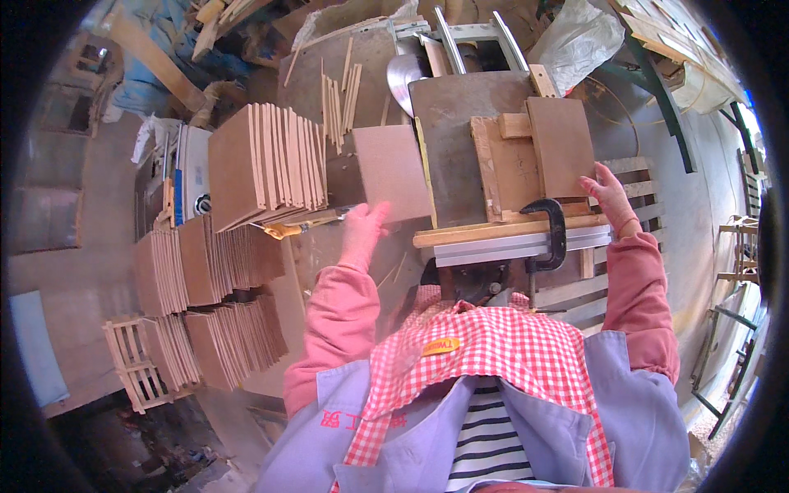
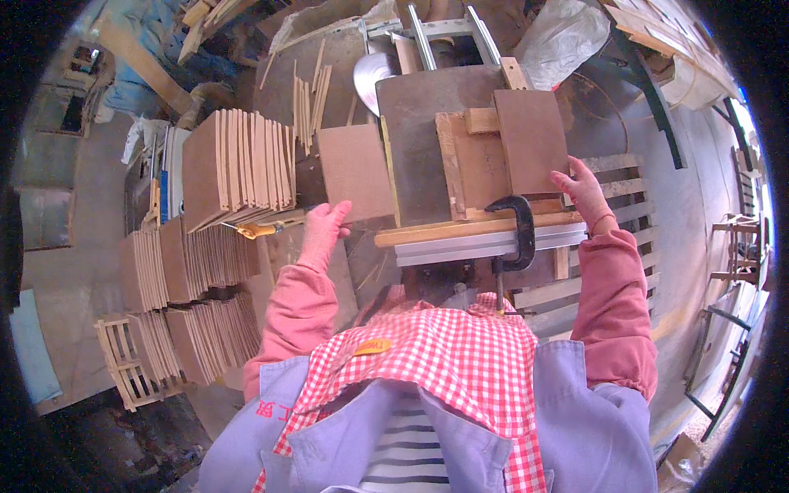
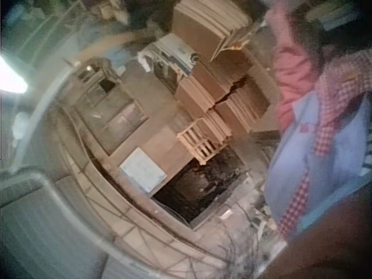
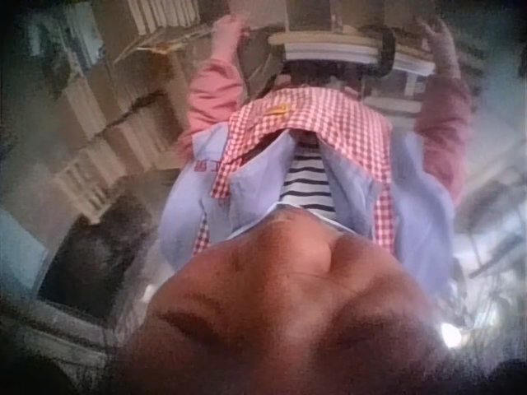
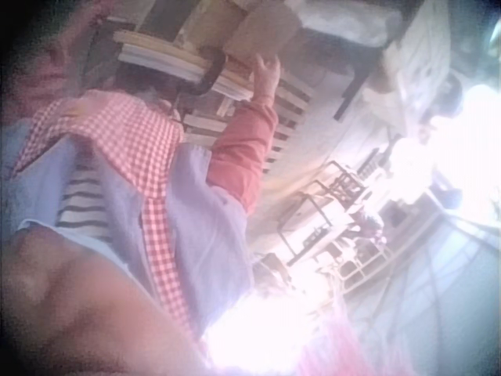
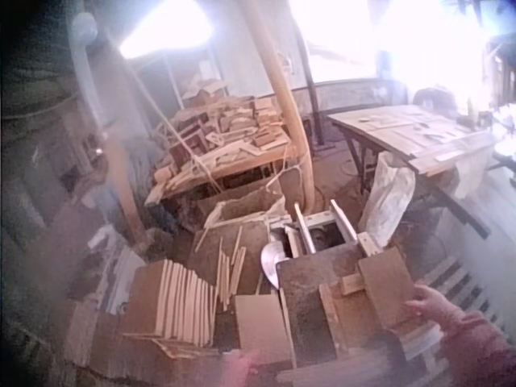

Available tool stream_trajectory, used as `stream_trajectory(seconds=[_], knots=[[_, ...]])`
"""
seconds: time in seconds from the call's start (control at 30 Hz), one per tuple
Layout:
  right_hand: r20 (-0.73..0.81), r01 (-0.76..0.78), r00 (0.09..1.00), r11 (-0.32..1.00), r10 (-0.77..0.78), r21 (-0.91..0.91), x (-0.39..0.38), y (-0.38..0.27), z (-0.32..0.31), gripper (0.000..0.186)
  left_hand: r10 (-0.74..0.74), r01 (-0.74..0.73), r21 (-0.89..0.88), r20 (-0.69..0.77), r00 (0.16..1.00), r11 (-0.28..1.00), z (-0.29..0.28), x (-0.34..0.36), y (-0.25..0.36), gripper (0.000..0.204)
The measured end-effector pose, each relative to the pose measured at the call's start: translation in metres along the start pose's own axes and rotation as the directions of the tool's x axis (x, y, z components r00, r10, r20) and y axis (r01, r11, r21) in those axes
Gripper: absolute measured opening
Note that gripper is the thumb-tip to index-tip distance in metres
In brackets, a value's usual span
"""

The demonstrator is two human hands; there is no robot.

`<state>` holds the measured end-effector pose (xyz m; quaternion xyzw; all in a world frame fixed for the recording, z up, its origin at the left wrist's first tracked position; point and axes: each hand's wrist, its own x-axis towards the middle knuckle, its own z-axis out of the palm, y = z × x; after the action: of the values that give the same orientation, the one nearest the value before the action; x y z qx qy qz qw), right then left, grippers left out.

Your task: The person repeatedly places rectangular wooden boards onto a table saw jig and pushes them through the blade to trim the edges. After each cut, the person removes the board and places it into a growing stack nearby.

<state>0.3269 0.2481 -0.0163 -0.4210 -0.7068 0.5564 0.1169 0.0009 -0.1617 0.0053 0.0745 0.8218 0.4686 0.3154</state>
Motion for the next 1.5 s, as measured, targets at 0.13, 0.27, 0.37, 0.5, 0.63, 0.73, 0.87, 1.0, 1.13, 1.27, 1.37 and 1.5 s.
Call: stream_trajectory(seconds=[0.13,0.27,0.37,0.5,0.63,0.73,0.87,1.0,1.13,1.27,1.37,1.5], knots=[[-0.01,0.017,1.0,0.996,-0.017,-0.085,0.002,0.007,-0.004,0.063,0.068,-0.031,0.166,-0.22,0.973,0.986,-0.022,0.008,0.021,0.035],[0.006,-0.032,0.999,0.998,0.032,0.046,0.007,0.013,-0.005,0.067,0.187,-0.054,0.393,-0.31,0.932,0.918,-0.032,-0.005,0.058,0.038],[-0.019,-0.076,0.997,0.997,0.076,0.01,0.011,0.017,-0.007,0.068,0.175,-0.139,0.157,-0.251,0.952,0.978,-0.049,-0.052,0.083,0.041],[0.049,-0.074,0.996,0.994,0.07,0.077,0.021,0.021,-0.012,0.065,0.303,-0.299,0.062,-0.332,0.894,0.952,-0.115,-0.095,0.124,0.039],[0.044,-0.124,0.992,0.987,0.12,0.106,0.025,0.022,-0.026,0.052,0.324,-0.317,0.084,-0.382,0.865,0.945,-0.204,-0.105,0.151,0.03],[0.058,-0.153,0.988,0.968,0.144,0.199,0.022,0.023,-0.034,0.05,0.242,-0.256,0.004,-0.335,0.911,0.967,-0.25,-0.092,0.149,0.028],[-0.074,-0.106,0.989,0.97,0.125,0.218,0.025,0.018,-0.044,0.04,0.141,-0.169,-0.066,-0.313,0.939,0.983,-0.27,-0.065,0.122,0.03],[-0.06,-0.1,0.991,0.966,0.117,0.237,0.012,0.0,-0.065,0.034,0.053,-0.054,0.003,-0.3,0.952,0.999,-0.272,-0.047,0.112,0.033],[-0.059,-0.113,0.988,0.921,0.145,0.374,-0.014,-0.03,-0.047,0.032,0.315,0.125,0.64,-0.528,0.789,0.758,-0.261,-0.067,0.134,0.041],[0.103,-0.079,0.994,0.866,0.032,0.495,-0.044,-0.066,0.015,0.036,0.533,-0.552,0.025,-0.301,0.791,0.833,-0.174,-0.079,0.114,0.025],[0.195,-0.196,0.974,0.856,0.114,0.479,-0.056,-0.085,0.081,0.032,0.432,-0.458,0.068,0.235,0.871,0.886,-0.072,-0.063,0.066,0.03],[0.268,-0.219,0.957,0.887,0.114,0.406,-0.056,-0.101,0.157,0.038,0.238,-0.224,-0.087,0.223,0.945,0.971,0.018,-0.022,0.016,0.045]])
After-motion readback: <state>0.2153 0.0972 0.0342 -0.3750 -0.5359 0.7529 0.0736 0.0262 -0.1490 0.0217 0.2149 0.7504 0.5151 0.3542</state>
